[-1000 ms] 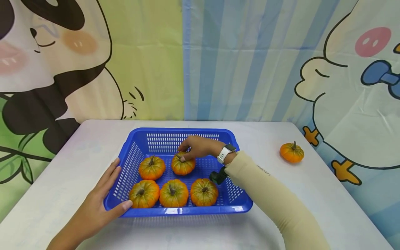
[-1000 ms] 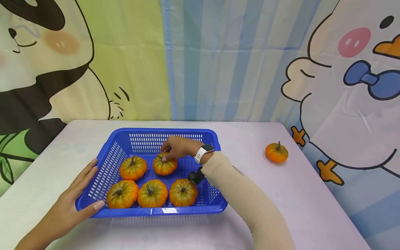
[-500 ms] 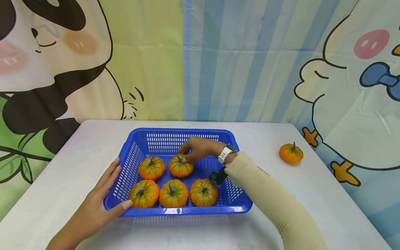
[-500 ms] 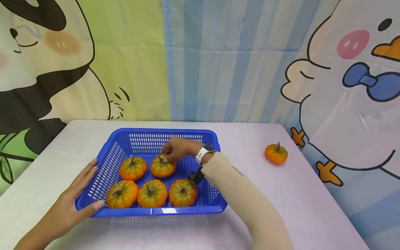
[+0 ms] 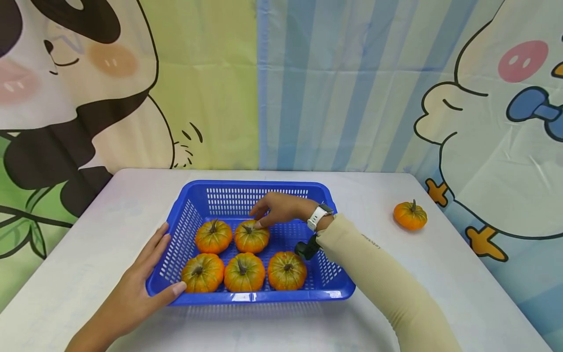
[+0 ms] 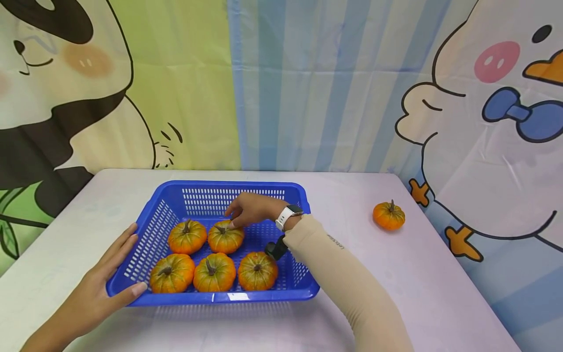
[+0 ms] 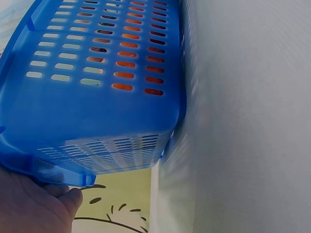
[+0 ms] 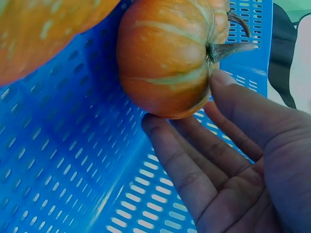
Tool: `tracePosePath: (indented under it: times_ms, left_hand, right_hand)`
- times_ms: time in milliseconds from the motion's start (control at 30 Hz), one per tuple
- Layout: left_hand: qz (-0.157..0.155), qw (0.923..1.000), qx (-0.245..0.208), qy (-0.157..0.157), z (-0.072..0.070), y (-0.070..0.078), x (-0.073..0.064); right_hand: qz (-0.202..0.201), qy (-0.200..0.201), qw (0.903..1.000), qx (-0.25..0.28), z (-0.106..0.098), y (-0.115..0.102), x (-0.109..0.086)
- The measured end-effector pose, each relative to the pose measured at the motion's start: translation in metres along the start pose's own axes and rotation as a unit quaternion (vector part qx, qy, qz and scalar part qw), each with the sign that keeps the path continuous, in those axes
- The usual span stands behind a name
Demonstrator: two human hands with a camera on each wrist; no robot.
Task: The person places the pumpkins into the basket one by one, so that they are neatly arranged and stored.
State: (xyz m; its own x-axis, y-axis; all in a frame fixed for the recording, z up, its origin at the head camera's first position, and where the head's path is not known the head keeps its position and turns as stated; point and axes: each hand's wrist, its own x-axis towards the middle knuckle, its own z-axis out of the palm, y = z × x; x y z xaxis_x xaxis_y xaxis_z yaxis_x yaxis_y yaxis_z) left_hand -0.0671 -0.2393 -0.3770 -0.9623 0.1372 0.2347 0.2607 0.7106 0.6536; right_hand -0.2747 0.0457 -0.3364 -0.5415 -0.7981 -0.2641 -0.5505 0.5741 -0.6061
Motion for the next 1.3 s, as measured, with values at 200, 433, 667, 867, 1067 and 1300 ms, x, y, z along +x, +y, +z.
tracePosePath:
  times_ms: [200, 433, 667, 867, 1067, 1300]
  left_hand:
    - [-0.006, 1.0000, -0.001, -0.003, 0.000, 0.000, 0.000]
    - [0.008, 0.9999, -0.012, 0.001, 0.000, 0.000, 0.000]
    - [0.011, 0.9998, -0.018, 0.002, 0.000, -0.001, 0.000]
    - [0.013, 0.9996, -0.023, 0.000, 0.001, -0.001, -0.001]
    - [0.015, 0.9996, -0.022, 0.004, -0.001, 0.000, -0.002]
    - [0.014, 0.9996, -0.023, 0.003, 0.000, -0.001, -0.001]
  right_hand:
    - [-0.017, 0.014, 0.9997, -0.004, -0.004, 0.001, -0.003]
    - [-0.026, 0.047, 0.9982, -0.029, -0.014, 0.002, -0.009]
    - [-0.045, 0.073, 0.9961, -0.019, -0.022, 0.004, -0.017]
    - [-0.032, 0.100, 0.9942, -0.025, -0.034, 0.000, -0.035]
    - [-0.021, 0.135, 0.9906, 0.005, -0.043, 0.002, -0.058]
    - [-0.004, 0.196, 0.9796, 0.046, -0.051, 0.015, -0.092]
